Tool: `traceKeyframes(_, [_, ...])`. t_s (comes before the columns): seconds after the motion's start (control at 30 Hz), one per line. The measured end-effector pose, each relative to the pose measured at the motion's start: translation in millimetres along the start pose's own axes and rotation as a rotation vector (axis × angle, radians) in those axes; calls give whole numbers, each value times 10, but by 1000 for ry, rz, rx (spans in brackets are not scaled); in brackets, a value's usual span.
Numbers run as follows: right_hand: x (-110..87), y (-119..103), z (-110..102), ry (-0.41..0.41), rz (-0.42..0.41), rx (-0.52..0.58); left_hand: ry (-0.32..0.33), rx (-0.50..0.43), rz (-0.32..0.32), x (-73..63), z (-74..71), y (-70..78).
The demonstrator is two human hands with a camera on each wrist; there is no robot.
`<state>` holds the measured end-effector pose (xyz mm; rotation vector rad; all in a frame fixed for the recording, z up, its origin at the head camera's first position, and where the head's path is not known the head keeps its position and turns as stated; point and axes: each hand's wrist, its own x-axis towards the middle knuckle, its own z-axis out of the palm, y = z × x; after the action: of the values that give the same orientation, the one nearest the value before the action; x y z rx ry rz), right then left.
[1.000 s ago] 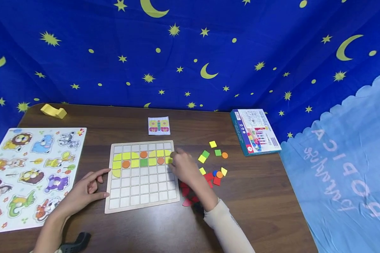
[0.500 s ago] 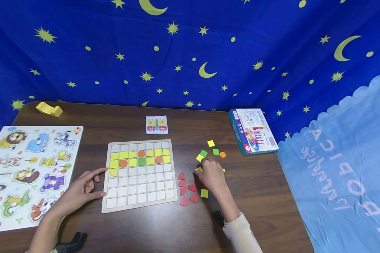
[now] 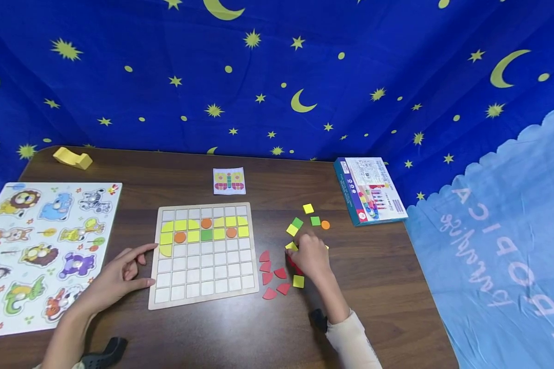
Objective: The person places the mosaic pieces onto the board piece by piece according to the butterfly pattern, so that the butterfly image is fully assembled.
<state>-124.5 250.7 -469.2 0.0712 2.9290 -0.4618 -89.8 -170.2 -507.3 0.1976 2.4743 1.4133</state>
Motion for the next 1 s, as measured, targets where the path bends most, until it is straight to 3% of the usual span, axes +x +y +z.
traceKeyframes(0.17, [18,13,22,-7,-29,41,-6,-8,-10,-5,-13,7])
traceKeyframes(0.4, [7,-92,97,67,-189,68,-11,-11,-19,-8,-17,11])
traceKeyframes(0.77, [22,-600,179,46,-366,104,-6,0,-4,22,5,4])
traceKeyframes(1.0, [65,-968,258,-8,-493,97,6,5,0,-3,-3,-6])
